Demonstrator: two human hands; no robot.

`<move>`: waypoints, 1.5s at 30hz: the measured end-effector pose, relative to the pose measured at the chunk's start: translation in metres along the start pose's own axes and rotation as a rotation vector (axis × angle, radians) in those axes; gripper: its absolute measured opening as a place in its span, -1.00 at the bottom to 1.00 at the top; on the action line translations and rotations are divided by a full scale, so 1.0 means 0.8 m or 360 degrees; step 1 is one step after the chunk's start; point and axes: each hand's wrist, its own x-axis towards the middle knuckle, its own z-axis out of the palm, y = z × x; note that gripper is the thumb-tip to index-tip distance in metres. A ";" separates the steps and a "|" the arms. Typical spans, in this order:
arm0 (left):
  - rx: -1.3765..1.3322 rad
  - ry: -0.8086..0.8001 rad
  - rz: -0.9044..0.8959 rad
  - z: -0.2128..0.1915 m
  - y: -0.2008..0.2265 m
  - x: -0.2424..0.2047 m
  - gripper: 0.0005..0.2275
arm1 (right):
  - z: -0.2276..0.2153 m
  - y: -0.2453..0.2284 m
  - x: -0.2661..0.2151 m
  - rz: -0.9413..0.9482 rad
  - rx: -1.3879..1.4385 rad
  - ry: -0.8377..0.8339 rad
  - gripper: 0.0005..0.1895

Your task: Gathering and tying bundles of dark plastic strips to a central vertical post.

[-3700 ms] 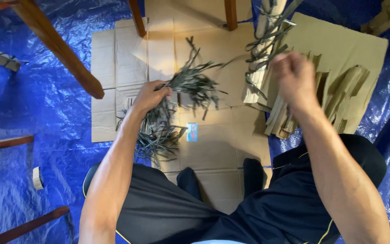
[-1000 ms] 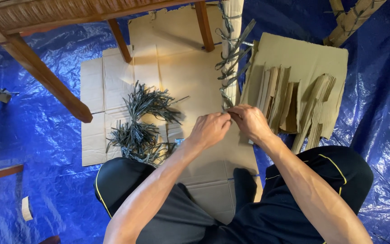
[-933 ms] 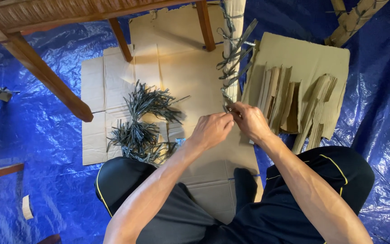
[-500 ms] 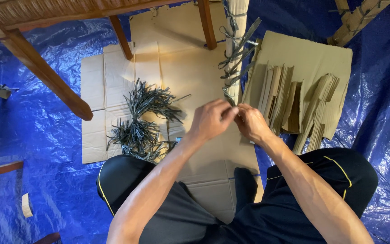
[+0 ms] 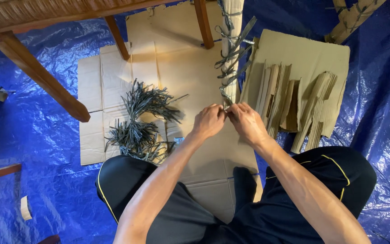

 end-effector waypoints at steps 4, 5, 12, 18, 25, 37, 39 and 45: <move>-0.0571 -0.0053 -0.0545 0.048 -0.030 0.002 -0.76 | 0.002 0.001 -0.005 -0.0105 -0.0107 0.0065 -0.87; -0.0957 -0.0078 -0.0727 0.063 -0.042 0.000 -0.74 | 0.001 0.000 -0.006 -0.0131 -0.0050 0.0086 -0.87; -0.2022 0.0170 -0.1031 0.092 -0.047 -0.011 -0.88 | 0.013 0.012 -0.014 0.0032 0.0081 0.0222 -0.85; -0.2158 0.0525 -0.0864 0.056 -0.026 -0.011 -0.89 | -0.003 0.018 -0.011 0.0502 0.0226 0.0358 -0.92; -0.2233 0.0510 -0.0782 0.076 -0.081 0.023 -0.87 | 0.002 0.044 -0.017 0.0791 0.0100 0.0252 -0.88; -0.2351 0.0434 -0.0651 0.078 -0.106 0.032 -0.88 | 0.036 0.086 -0.010 0.0949 0.0990 0.0302 -0.75; -0.2382 0.0443 -0.0653 0.078 -0.100 0.031 -0.88 | 0.043 0.083 -0.010 0.0975 0.1135 0.0265 -0.73; -0.2380 0.0420 -0.0635 0.064 -0.092 0.022 -0.86 | 0.043 0.061 -0.004 0.0965 0.1036 0.0203 -0.77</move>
